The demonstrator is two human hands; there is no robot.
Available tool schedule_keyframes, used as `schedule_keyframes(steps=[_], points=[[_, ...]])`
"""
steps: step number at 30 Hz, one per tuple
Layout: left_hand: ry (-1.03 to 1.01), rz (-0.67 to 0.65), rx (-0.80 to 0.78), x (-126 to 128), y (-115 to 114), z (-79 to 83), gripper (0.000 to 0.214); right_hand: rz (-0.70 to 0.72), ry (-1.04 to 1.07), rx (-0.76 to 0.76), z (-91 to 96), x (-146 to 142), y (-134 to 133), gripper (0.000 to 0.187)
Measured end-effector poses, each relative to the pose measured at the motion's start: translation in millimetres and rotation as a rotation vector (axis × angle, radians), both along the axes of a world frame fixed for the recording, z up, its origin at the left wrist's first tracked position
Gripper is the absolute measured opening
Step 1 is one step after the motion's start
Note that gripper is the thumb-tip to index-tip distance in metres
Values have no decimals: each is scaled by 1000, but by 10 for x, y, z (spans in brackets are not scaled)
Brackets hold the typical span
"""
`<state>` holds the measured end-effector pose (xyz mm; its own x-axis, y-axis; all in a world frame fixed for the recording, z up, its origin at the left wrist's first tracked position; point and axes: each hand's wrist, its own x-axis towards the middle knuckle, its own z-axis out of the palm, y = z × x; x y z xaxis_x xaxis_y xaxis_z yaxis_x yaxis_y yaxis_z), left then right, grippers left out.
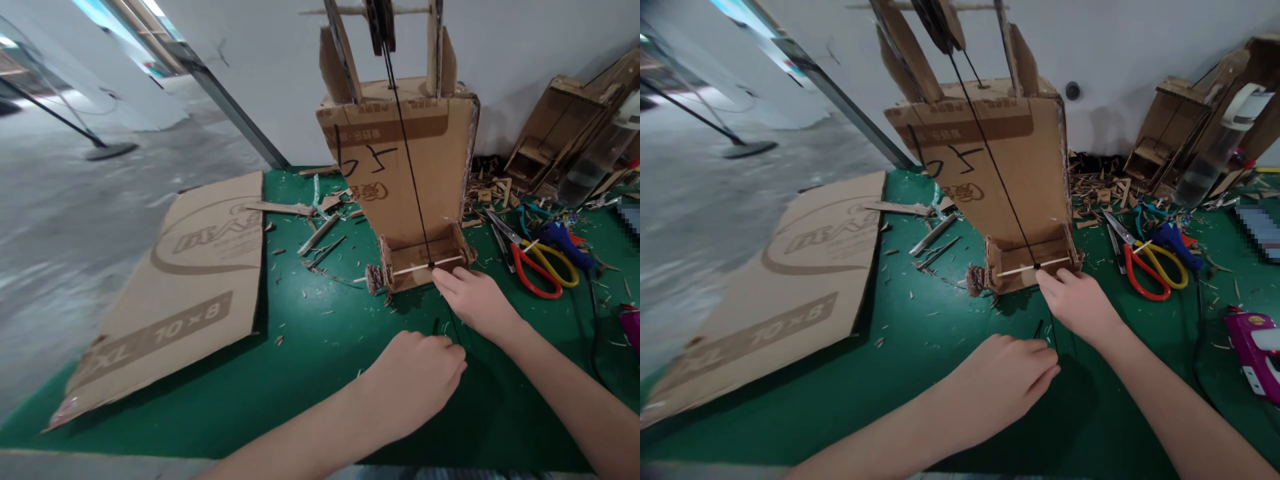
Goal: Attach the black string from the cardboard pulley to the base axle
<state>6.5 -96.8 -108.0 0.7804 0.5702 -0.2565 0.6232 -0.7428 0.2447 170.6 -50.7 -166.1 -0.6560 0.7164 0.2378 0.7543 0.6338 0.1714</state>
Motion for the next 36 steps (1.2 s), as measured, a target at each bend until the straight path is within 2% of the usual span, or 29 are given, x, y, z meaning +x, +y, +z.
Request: schedule_keyframes(steps=[2, 5, 9, 11, 14, 17, 21, 26, 31, 36], points=[[-25, 10, 27, 5, 15, 28, 30, -4, 18, -39, 4, -19, 5, 25], [-49, 79, 103, -56, 167, 177, 36, -12, 118, -117, -16, -40, 23, 20], [-28, 275, 305, -190, 567, 342, 28, 17, 361, -167, -121, -73, 52, 23], [-27, 250, 331, -219, 771, 320, 26, 45, 469, -191, -178, -92, 62, 26], [-60, 203, 161, -199, 997, 196, 23, 79, 536, -219, -218, -110, 75, 30], [-110, 187, 8, -163, 1130, 91, 25, 106, 503, -240, -201, -120, 89, 32], [-134, 129, -80, -167, 1229, 59, 26, 124, 413, -257, -151, -139, 107, 34], [-116, 119, -67, -158, 1273, 41, 26, 153, 328, -253, -150, -155, 127, 37], [-19, 132, 18, -101, 1246, -7, 20, 185, 312, -269, -123, -129, 85, 38], [10, 171, 120, -63, 1213, -80, 20, 72, 397, -231, -65, -74, -5, 35]])
